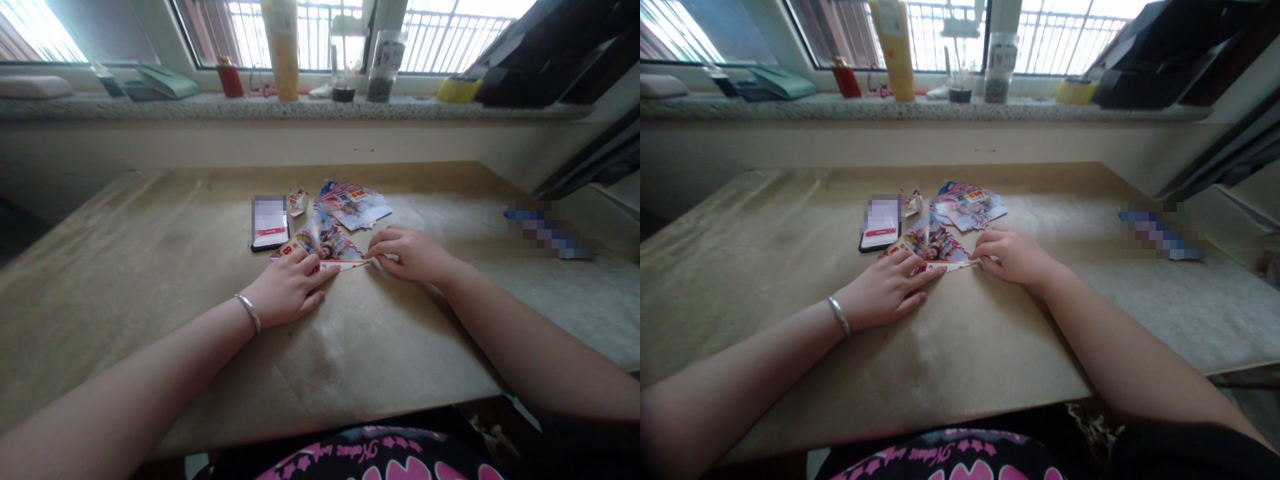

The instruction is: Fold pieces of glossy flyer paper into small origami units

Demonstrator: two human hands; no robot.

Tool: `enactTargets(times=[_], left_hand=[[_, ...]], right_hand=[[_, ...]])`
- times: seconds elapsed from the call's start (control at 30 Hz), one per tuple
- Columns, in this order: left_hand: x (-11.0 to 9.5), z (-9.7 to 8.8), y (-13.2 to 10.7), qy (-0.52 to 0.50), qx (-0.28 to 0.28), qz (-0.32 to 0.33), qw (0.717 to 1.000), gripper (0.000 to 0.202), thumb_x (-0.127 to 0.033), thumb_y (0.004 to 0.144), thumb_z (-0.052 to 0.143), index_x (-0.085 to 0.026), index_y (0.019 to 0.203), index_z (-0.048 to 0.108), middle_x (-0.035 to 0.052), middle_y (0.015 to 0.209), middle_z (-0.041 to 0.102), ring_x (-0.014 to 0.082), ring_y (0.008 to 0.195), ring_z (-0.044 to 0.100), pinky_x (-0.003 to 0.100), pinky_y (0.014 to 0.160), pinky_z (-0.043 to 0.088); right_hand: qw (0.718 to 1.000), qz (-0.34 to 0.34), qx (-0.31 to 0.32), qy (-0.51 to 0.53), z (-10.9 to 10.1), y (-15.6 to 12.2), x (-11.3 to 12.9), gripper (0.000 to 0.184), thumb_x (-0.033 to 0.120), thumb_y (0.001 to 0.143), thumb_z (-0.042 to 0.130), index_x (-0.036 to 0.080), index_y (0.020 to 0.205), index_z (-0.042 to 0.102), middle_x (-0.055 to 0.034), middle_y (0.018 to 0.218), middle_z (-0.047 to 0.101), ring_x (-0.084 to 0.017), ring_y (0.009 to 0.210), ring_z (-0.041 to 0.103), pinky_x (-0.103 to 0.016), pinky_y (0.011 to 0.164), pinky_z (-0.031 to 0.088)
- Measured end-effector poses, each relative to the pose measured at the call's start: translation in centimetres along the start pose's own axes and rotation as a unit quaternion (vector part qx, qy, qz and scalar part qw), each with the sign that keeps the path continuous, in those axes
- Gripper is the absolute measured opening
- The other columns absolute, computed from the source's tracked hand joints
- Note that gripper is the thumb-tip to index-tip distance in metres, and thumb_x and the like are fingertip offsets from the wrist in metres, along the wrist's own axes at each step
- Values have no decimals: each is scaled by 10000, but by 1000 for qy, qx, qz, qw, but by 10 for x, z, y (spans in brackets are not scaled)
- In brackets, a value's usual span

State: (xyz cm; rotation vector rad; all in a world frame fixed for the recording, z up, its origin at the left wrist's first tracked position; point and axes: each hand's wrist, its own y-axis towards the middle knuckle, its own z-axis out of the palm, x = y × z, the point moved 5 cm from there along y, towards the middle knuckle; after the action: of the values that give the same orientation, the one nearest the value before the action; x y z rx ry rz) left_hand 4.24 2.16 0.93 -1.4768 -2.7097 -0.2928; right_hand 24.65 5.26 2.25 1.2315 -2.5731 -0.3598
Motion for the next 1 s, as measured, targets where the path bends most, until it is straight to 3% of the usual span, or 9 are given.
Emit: enactTargets(times=[0.23,0.6,1.0], left_hand=[[-1,-1,1,-3,7,-2,1000,481,-399,936,380,-192,1367,436,106,1089,545,256,989,445,405,921,361],[-1,-1,0,12,1,7,1000,512,-391,933,389,-188,1403,391,104,1080,545,252,957,445,403,914,366],[-2,-2,4,40,-16,15,999,421,-362,930,397,-208,1305,509,116,1148,545,246,960,469,399,885,391]], right_hand=[[998,-49,38,-18,11,7,19,265,194,872,478,212,968,724,-63,942,694,-179,860,572,-299,764,459],[997,-71,18,-4,21,18,35,291,177,882,451,207,1051,687,-78,980,661,-186,866,544,-312,770,455],[997,-78,21,-18,22,20,36,297,162,877,440,209,1038,685,-77,972,662,-182,855,551,-307,767,455]])
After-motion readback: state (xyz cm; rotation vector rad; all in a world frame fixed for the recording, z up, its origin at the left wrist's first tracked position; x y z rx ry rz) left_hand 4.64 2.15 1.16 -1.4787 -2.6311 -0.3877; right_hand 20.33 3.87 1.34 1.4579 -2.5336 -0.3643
